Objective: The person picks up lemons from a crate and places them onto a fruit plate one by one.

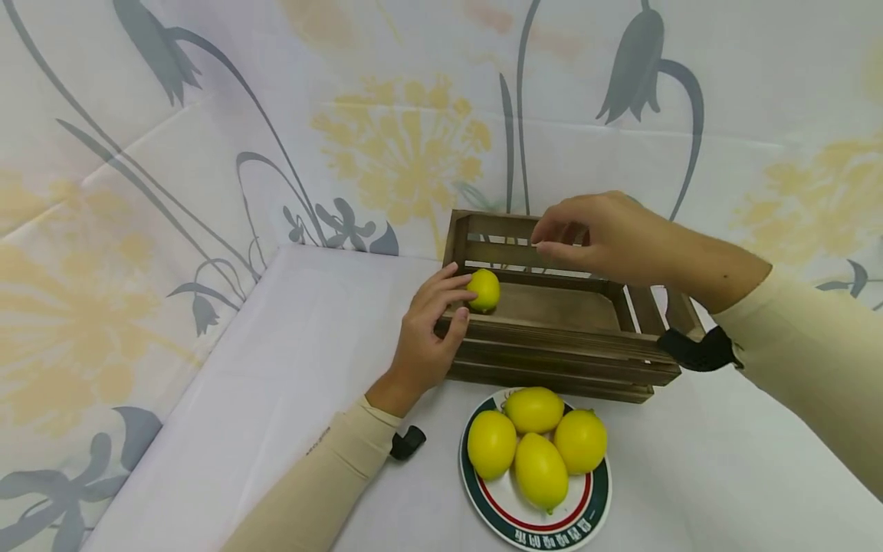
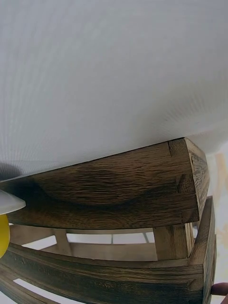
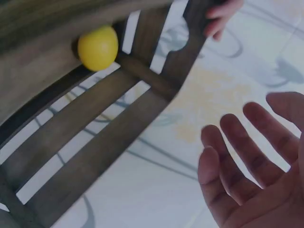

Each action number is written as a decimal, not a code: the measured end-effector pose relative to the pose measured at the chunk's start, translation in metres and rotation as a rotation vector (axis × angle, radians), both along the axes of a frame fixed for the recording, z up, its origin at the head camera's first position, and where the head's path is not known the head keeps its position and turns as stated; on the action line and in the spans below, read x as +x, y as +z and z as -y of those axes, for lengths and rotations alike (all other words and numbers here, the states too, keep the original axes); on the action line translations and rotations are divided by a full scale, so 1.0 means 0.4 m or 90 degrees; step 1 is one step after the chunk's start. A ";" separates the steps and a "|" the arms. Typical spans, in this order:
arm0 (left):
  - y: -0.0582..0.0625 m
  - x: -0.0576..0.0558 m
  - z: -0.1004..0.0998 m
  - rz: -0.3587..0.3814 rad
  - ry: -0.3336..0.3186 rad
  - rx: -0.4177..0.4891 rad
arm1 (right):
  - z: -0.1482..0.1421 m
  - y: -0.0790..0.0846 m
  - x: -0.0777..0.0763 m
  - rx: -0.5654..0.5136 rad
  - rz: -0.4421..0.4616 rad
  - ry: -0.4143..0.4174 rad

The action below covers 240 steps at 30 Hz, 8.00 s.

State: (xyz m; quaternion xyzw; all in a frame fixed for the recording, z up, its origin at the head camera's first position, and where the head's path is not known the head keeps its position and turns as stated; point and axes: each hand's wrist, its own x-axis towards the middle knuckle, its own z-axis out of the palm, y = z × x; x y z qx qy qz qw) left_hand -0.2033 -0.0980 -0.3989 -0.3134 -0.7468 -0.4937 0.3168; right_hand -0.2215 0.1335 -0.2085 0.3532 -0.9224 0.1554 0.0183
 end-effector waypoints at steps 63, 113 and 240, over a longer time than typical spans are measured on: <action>-0.022 -0.002 -0.003 -0.013 0.020 -0.047 | 0.087 -0.240 -0.272 0.180 0.380 0.024; -0.011 0.010 0.002 -0.032 0.024 -0.051 | 0.131 -0.270 -0.256 0.325 0.337 0.035; -0.016 -0.051 0.007 -0.042 0.034 -0.038 | -0.066 -0.445 0.263 -0.217 -0.117 -0.004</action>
